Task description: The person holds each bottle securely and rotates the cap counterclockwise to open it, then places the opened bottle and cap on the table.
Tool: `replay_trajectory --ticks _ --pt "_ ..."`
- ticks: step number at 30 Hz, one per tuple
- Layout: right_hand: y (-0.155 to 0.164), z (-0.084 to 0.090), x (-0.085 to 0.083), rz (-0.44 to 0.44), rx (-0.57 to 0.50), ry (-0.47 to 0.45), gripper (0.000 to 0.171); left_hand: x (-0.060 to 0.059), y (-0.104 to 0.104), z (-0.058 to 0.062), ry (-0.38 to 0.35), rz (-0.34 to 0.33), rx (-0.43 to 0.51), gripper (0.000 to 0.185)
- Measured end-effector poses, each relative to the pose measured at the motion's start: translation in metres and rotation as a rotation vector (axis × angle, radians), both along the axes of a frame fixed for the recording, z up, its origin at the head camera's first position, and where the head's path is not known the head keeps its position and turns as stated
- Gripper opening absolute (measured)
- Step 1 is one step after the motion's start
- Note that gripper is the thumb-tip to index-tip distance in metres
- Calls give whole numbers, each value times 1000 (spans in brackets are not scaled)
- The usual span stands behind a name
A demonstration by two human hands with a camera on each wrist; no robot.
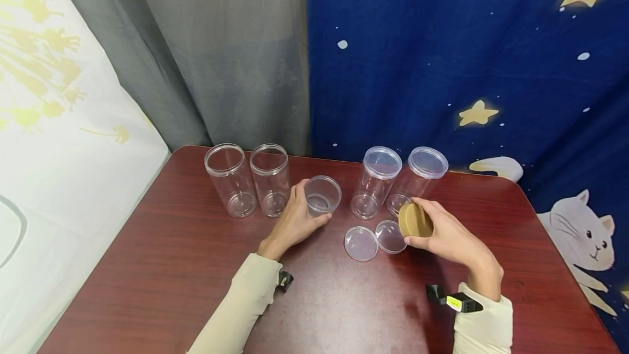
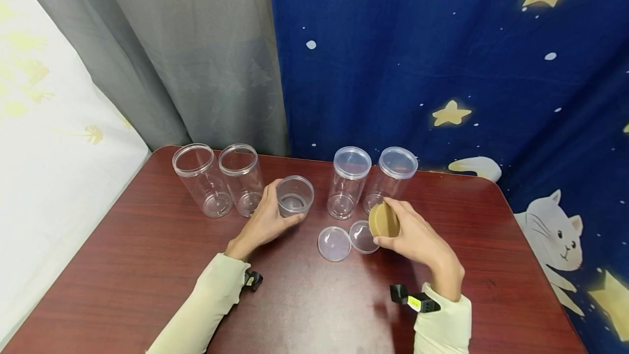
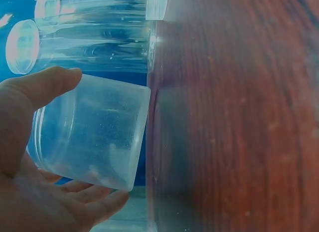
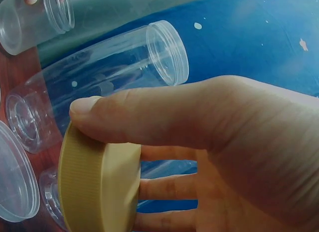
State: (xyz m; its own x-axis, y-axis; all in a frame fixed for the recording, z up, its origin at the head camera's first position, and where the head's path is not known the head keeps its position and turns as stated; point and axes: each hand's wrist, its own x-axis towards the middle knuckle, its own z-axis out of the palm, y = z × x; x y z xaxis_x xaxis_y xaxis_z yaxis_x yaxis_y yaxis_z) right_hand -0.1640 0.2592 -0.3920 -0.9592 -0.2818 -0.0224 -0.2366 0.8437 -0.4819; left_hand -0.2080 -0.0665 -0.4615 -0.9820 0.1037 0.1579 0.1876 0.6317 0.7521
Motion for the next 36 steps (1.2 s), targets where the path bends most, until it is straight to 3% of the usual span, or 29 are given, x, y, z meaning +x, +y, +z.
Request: replay_trajectory --ticks 36 --pt "19 -15 -5 -5 -3 -62 87 -2 -3 -2 -57 -5 12 102"
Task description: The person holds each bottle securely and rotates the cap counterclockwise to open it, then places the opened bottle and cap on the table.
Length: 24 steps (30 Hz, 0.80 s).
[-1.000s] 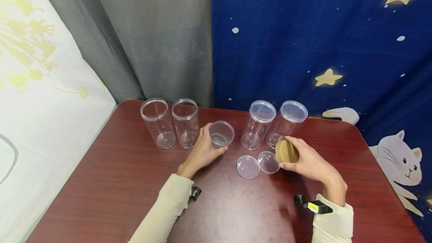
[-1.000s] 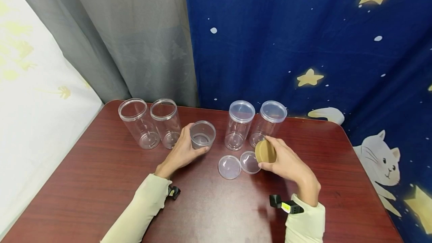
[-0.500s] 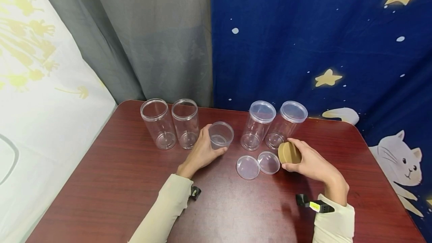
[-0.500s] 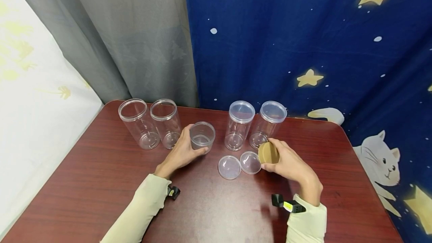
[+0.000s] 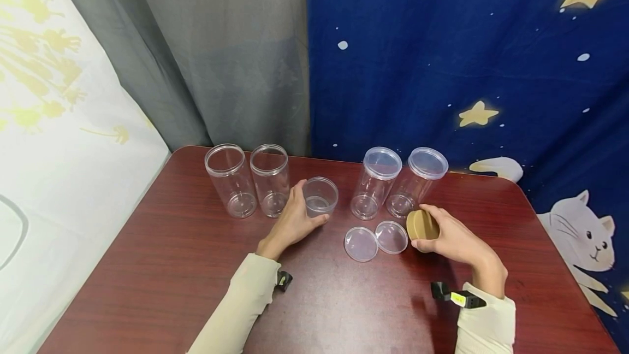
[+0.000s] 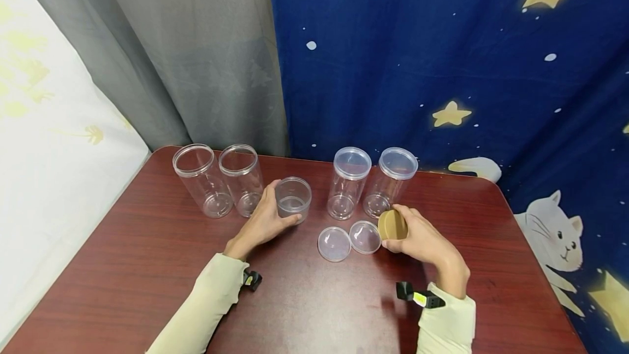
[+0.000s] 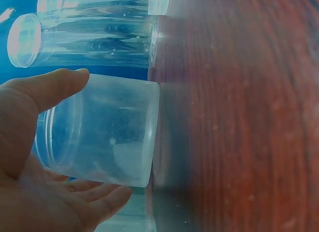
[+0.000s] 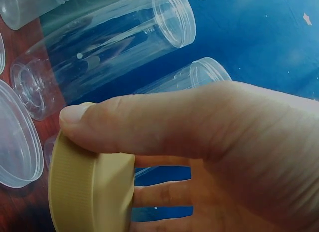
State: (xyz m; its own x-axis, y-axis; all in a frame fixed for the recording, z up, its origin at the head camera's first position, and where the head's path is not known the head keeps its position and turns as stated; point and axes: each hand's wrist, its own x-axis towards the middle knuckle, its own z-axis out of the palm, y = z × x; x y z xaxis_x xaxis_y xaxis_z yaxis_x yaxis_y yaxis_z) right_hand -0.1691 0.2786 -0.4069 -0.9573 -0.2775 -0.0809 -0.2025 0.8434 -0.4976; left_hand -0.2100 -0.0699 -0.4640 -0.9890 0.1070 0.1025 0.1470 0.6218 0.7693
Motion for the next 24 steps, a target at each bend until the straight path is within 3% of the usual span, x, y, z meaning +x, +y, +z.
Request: replay_trajectory --ticks 9,14,20,24 --pt "0 -3 -1 -3 -6 -14 89 0 -1 1 3 -9 10 106" --pt "0 -3 -1 -2 -12 -21 89 1 0 5 41 -5 -23 106" --pt "1 -5 -2 -4 -13 -29 88 4 4 10 148 -10 -105 102" --pt "2 -6 -2 -3 -15 -38 89 6 8 13 290 -36 -155 98"
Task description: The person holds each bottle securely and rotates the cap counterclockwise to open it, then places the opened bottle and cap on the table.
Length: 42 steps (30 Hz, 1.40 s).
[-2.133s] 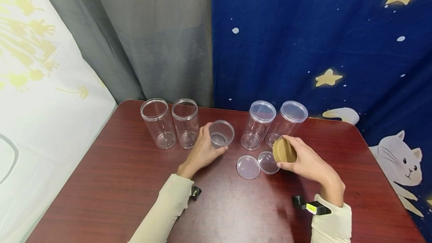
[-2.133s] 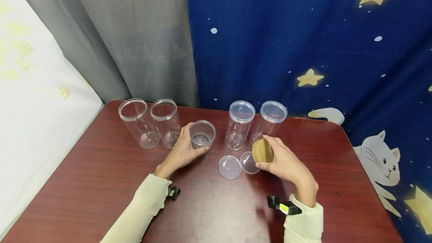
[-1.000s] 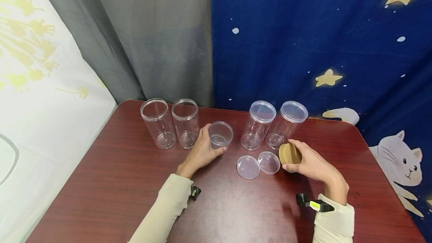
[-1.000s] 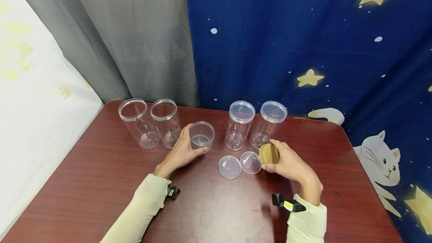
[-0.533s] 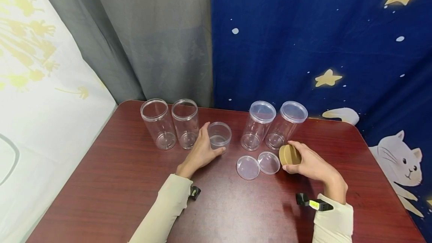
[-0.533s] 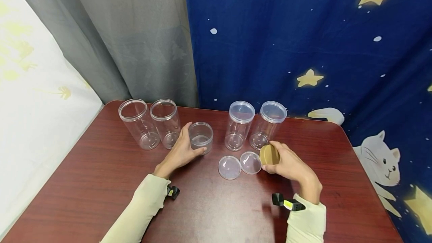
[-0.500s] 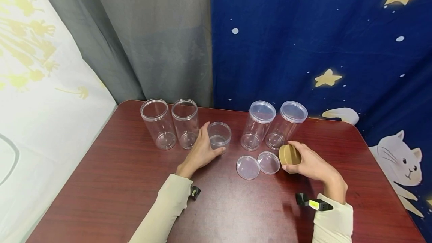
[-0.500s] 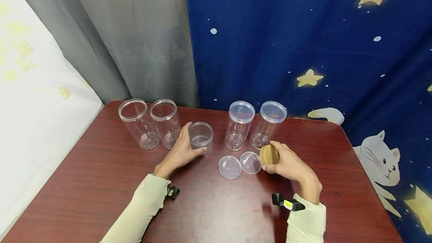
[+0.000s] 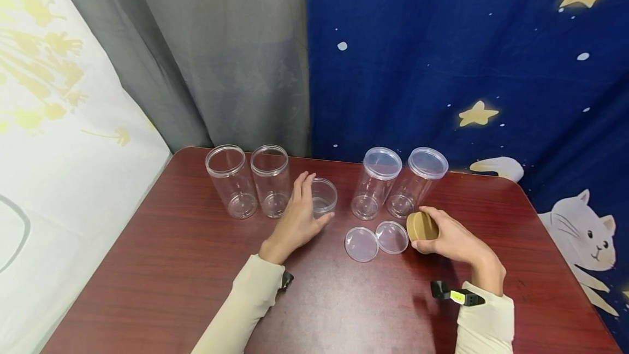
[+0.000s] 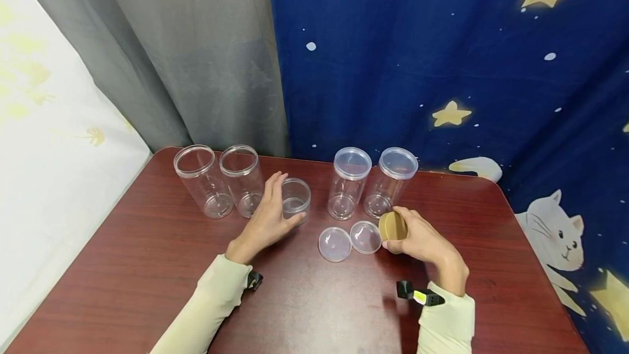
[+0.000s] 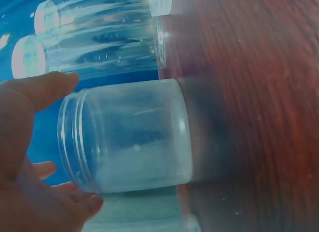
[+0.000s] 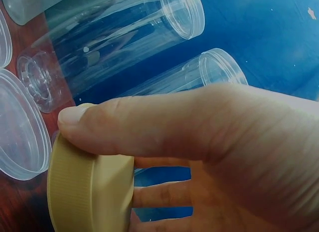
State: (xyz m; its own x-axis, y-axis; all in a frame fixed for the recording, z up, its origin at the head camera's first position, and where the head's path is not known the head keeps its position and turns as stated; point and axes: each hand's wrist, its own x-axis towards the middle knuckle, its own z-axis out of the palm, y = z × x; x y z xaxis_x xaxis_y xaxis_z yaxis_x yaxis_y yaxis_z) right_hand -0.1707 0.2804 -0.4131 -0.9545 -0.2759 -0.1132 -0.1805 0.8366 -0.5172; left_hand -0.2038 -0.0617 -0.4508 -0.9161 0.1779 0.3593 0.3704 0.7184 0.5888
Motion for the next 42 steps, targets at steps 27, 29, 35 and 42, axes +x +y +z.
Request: replay_trajectory --ticks 27,29,35,42 --pt "6 -5 2 -30 -55 -31 82 7 57 28 -14 -190 170 90" --pt "6 -5 3 -31 -70 -35 82 5 62 27 -69 -182 178 92" --pt "5 -4 5 -23 -74 -44 83 1 72 24 -142 -152 176 99" --pt "7 -4 4 -20 -76 -30 80 -7 77 23 -135 -109 120 107"
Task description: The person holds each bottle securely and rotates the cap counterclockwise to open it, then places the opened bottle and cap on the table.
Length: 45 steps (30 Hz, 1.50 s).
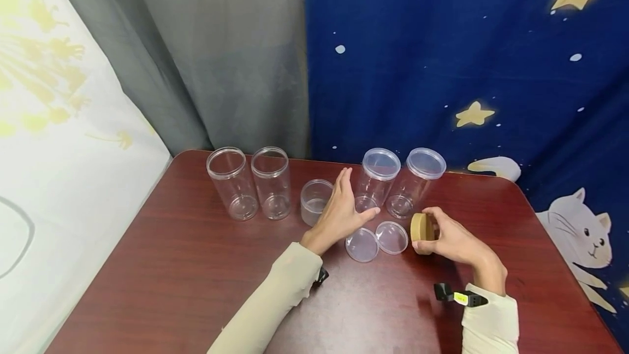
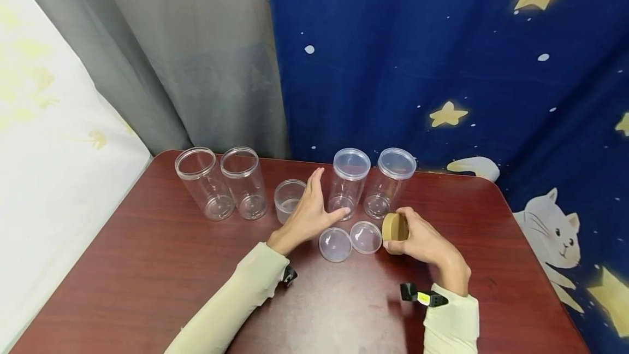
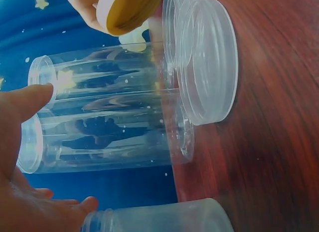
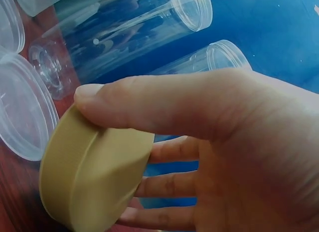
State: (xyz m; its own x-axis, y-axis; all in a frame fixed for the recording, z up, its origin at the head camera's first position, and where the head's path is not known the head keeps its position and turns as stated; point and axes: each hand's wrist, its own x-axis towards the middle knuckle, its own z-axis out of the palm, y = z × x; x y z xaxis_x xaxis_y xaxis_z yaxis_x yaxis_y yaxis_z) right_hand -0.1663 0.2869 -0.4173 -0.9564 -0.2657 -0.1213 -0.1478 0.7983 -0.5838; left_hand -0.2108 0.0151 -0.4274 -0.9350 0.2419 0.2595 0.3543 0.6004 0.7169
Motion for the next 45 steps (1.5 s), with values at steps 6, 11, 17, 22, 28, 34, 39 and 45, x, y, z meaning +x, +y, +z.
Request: replay_trajectory --ticks 6,11,17,22,28,34,39,45 --pt "8 -2 4 -13 7 -3 79 -5 7 1 -2 16 2 105" --pt "11 -5 4 -5 -22 -23 84 -8 12 6 8 75 -71 102" --pt "11 -6 1 14 -59 -4 86 -12 13 11 -12 87 -81 103" --pt "11 -9 2 37 -52 28 84 -16 15 10 -14 91 -74 103" --pt "12 -12 3 50 -44 69 83 -18 19 12 -22 105 -78 103" --pt "11 -15 3 52 -36 103 81 -19 22 12 -27 110 -93 103" --pt "12 -19 3 49 -73 108 81 -20 23 13 -29 103 -105 102" --pt "14 -21 3 29 -104 94 81 -22 26 11 -35 118 -136 103"
